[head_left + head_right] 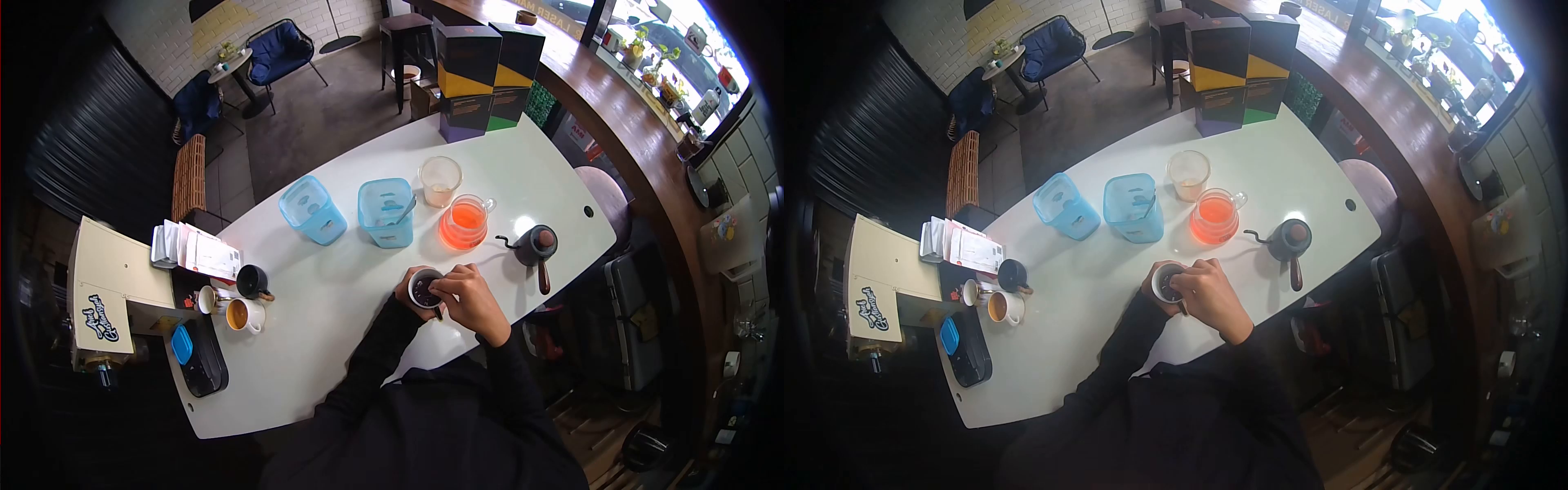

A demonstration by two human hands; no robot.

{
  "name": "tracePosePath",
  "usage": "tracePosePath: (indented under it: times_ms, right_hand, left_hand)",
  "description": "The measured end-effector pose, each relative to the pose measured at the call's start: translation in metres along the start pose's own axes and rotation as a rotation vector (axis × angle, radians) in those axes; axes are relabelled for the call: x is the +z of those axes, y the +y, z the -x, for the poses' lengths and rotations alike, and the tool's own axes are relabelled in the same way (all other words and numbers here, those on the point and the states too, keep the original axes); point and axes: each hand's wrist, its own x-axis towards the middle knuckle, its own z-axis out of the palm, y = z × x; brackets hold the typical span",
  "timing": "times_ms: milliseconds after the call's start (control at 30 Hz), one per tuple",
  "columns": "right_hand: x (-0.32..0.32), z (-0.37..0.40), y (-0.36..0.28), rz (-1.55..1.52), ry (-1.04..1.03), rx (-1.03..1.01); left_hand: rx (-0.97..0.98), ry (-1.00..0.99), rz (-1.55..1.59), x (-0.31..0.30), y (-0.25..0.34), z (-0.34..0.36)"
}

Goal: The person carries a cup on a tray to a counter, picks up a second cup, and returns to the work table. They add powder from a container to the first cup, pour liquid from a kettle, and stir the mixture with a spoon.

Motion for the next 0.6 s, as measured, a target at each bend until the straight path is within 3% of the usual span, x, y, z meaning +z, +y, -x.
tracePosePath:
  times_ms: [300,600]
  right_hand:
    - [0.0064,-0.0061,0.0028,0.048,0.199,0.040]
    - [-0.0006,0.0000,-0.0056,0.023,0.009,0.029]
  left_hand:
    - [0.009,0.032,-0.035,0.0016,0.0049,-0.0019]
    - [0.031,0.014,0.044,0.0004,0.0053,-0.0027]
